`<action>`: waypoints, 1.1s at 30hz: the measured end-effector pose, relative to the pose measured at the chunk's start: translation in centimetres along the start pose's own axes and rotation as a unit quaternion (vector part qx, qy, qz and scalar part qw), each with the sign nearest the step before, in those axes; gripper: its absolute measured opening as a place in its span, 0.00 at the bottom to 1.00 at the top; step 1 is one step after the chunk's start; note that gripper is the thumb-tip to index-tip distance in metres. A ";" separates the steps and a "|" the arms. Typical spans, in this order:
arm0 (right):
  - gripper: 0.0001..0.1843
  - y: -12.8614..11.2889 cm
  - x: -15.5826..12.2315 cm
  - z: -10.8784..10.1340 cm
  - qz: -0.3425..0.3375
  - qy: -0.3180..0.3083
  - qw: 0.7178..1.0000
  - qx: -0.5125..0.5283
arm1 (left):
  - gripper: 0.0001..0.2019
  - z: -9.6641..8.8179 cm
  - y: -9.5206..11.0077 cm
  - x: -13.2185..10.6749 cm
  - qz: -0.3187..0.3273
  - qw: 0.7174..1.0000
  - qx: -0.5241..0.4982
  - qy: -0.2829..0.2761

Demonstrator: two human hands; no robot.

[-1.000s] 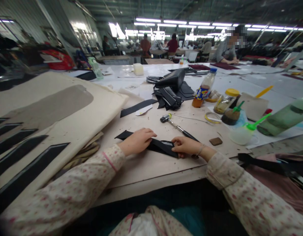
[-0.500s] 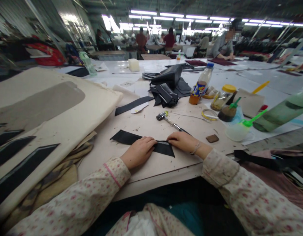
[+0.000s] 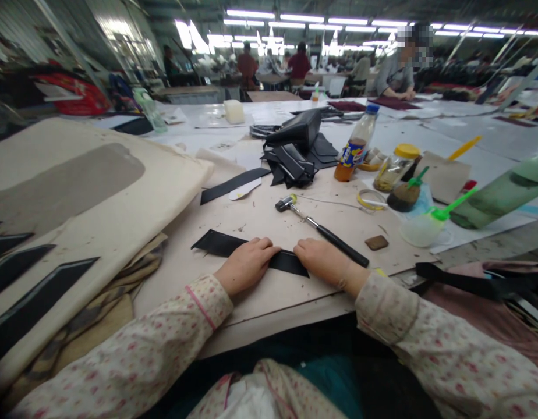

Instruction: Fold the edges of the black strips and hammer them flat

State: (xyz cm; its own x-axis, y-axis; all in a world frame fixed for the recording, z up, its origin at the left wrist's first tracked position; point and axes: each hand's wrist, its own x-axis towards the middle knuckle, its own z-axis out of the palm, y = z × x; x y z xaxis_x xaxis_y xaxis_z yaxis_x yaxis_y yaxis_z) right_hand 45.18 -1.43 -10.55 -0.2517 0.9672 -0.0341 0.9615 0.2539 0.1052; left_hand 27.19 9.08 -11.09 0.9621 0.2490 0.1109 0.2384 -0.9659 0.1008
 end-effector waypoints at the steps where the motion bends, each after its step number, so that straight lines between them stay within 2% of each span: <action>1: 0.09 -0.2 -0.1 0.1 -0.015 0.000 1.000 -0.021 | 0.14 0.0 0.0 0.0 0.007 1.000 0.002 -0.004; 9: 0.10 -1.4 -0.6 -0.1 -0.061 -0.034 0.992 -0.102 | 0.09 0.5 0.4 -0.1 0.043 0.999 0.024 0.011; 13: 0.13 -1.7 -1.4 0.2 -0.034 0.012 0.997 -0.073 | 0.10 0.7 0.7 0.1 0.029 1.000 0.011 0.006; 19: 0.15 -1.8 -2.0 1.0 0.004 0.074 0.997 -0.032 | 0.11 0.9 1.4 0.4 0.048 0.998 0.025 0.024; 22: 0.16 -1.7 -2.1 1.1 0.012 0.100 0.995 -0.012 | 0.10 1.1 1.7 0.5 0.046 0.999 0.006 0.024; 26: 0.17 -1.8 -2.5 1.4 0.021 0.127 0.992 0.006 | 0.13 1.2 2.0 0.6 0.043 0.999 0.008 0.027; 30: 0.16 -1.9 -2.6 1.7 0.058 0.139 0.988 0.037 | 0.13 1.2 2.6 0.7 0.039 0.998 0.024 0.038; 33: 0.15 -0.7 -2.4 1.6 0.064 0.118 0.988 0.072 | 0.12 1.2 2.9 0.7 0.035 0.998 0.033 0.039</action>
State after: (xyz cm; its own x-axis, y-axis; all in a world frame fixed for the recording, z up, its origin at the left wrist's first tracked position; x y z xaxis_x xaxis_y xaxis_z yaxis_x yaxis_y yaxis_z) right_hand 45.28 -3.95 -12.17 -0.1289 0.9702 0.2053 0.9887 0.1417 -0.0491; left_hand 28.76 6.36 -11.94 0.9641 0.1824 0.1931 0.1810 -0.9832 0.0253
